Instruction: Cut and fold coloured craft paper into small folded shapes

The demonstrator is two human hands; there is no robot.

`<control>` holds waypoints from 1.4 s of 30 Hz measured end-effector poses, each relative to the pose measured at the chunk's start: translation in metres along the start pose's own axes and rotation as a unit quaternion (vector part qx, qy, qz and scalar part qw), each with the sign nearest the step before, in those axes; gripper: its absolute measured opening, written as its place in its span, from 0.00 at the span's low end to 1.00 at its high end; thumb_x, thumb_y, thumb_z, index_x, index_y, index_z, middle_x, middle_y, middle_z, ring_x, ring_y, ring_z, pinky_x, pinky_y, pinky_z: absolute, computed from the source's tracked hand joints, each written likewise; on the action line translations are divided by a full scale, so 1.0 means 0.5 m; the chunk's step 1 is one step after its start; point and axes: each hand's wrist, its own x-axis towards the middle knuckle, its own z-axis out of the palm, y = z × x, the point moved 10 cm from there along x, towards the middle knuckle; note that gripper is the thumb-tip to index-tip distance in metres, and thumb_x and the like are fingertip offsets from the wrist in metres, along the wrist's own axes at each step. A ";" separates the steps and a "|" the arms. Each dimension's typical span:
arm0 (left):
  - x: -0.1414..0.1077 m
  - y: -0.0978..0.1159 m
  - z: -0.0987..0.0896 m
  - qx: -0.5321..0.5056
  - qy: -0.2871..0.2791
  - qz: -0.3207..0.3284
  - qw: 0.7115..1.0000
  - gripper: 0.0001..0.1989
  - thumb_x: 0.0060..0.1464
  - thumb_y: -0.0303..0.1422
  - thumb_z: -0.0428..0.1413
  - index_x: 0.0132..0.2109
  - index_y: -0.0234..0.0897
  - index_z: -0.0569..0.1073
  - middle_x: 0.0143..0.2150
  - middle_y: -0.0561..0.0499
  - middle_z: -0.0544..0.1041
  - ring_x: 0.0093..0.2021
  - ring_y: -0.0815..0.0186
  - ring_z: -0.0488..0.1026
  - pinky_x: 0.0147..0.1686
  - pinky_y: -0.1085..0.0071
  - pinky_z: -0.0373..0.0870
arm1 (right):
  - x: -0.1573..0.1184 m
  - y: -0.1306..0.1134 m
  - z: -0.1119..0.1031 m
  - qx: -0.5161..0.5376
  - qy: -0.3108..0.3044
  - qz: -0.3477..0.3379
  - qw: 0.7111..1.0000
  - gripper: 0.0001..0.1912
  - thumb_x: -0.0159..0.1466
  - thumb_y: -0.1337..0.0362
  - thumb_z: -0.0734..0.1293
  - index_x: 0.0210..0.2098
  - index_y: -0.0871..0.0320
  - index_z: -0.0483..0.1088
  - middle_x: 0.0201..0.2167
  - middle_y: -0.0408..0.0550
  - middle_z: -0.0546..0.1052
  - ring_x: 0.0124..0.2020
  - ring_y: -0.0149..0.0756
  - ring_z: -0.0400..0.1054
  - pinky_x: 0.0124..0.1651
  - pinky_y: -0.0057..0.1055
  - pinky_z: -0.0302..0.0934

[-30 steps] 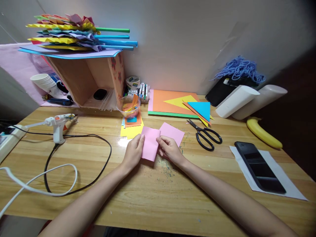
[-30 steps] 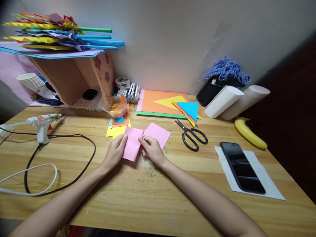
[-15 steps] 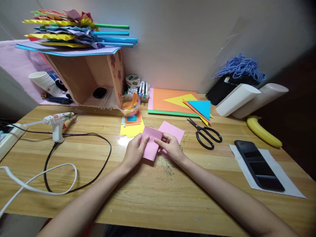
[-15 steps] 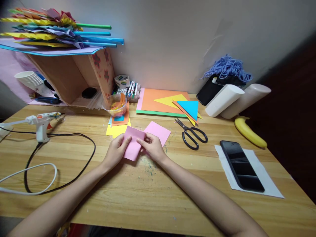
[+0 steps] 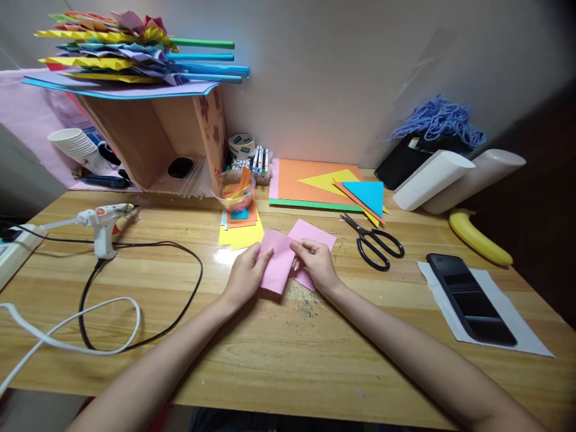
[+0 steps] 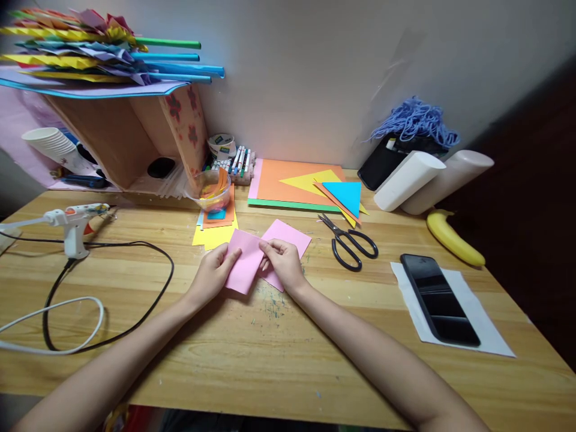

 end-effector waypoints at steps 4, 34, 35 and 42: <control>-0.002 0.006 0.002 -0.007 -0.002 0.003 1.000 0.15 0.56 0.41 0.46 0.28 0.35 0.65 0.24 0.55 0.65 0.25 0.70 0.60 0.25 0.75 0.54 | -0.001 0.008 0.000 0.001 -0.003 0.007 1.000 0.18 0.57 0.51 0.63 0.20 0.59 0.64 0.16 0.41 0.68 0.15 0.29 0.62 0.19 0.25 0.58; -0.014 -0.032 0.069 -0.211 -0.129 -0.096 0.964 0.17 0.50 0.42 0.53 0.40 0.31 0.65 0.23 0.53 0.70 0.16 0.73 0.65 0.16 0.77 0.63 | -0.010 0.021 0.028 -0.075 -0.045 0.001 0.996 0.16 0.58 0.52 0.62 0.28 0.59 0.65 0.18 0.40 0.66 0.18 0.28 0.60 0.20 0.24 0.55; -0.012 -0.033 0.066 -0.202 -0.123 -0.092 0.967 0.16 0.50 0.41 0.53 0.38 0.31 0.66 0.21 0.54 0.69 0.15 0.74 0.64 0.15 0.78 0.61 | -0.011 0.023 0.031 -0.068 -0.054 0.009 0.996 0.16 0.58 0.51 0.61 0.29 0.59 0.65 0.18 0.39 0.66 0.17 0.28 0.60 0.18 0.24 0.55; 0.001 -0.023 0.019 -0.109 -0.059 -0.054 0.991 0.12 0.51 0.40 0.52 0.33 0.33 0.66 0.22 0.55 0.67 0.18 0.73 0.63 0.17 0.78 0.58 | -0.018 0.036 0.060 -0.023 -0.124 0.053 0.991 0.16 0.54 0.55 0.66 0.36 0.60 0.62 0.15 0.37 0.69 0.13 0.27 0.62 0.15 0.22 0.58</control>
